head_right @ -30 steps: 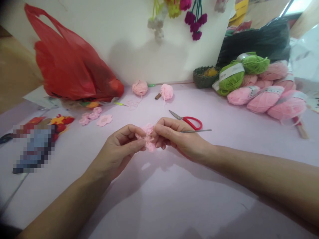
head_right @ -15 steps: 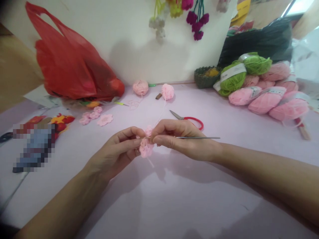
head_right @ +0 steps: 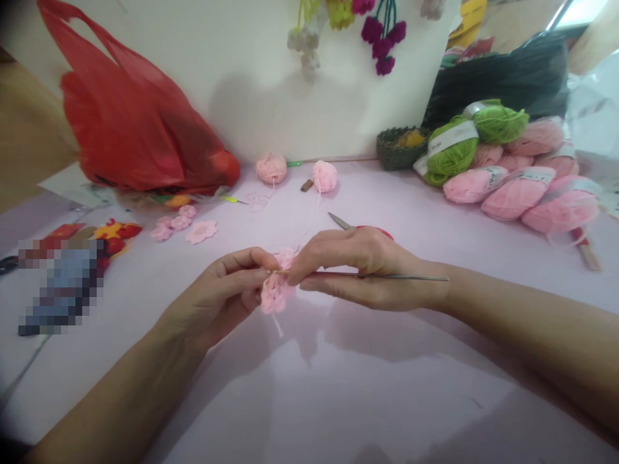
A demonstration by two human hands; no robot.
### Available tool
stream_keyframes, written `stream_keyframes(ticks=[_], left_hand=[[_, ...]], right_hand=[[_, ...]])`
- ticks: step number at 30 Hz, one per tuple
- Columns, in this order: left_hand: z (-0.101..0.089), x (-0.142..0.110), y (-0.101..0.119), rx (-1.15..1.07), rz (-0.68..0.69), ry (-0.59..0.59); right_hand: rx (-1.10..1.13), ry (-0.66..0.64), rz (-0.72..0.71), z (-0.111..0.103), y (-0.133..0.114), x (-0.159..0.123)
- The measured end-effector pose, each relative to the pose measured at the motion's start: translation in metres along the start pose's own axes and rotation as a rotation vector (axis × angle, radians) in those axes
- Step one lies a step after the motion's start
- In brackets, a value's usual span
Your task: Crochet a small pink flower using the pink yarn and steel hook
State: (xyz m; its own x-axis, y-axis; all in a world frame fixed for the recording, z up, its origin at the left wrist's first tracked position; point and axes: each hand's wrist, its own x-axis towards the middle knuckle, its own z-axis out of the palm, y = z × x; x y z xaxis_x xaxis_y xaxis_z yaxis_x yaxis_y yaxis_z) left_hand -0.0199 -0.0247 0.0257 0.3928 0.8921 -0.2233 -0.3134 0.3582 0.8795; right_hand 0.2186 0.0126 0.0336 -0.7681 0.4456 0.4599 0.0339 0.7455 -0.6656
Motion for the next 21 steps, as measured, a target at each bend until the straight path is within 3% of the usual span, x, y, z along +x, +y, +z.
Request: stream_keyframes(ticks=[8,21], left_hand=[[-0.002,0.000,0.004,0.012,-0.019,-0.009],[-0.005,0.000,0.005,0.039,0.030,0.019]], right_hand=[[-0.073,-0.012,-0.099,-0.006,-0.002,0.002],[-0.123,-0.039,-0.090,-0.012,-0.007,0.003]])
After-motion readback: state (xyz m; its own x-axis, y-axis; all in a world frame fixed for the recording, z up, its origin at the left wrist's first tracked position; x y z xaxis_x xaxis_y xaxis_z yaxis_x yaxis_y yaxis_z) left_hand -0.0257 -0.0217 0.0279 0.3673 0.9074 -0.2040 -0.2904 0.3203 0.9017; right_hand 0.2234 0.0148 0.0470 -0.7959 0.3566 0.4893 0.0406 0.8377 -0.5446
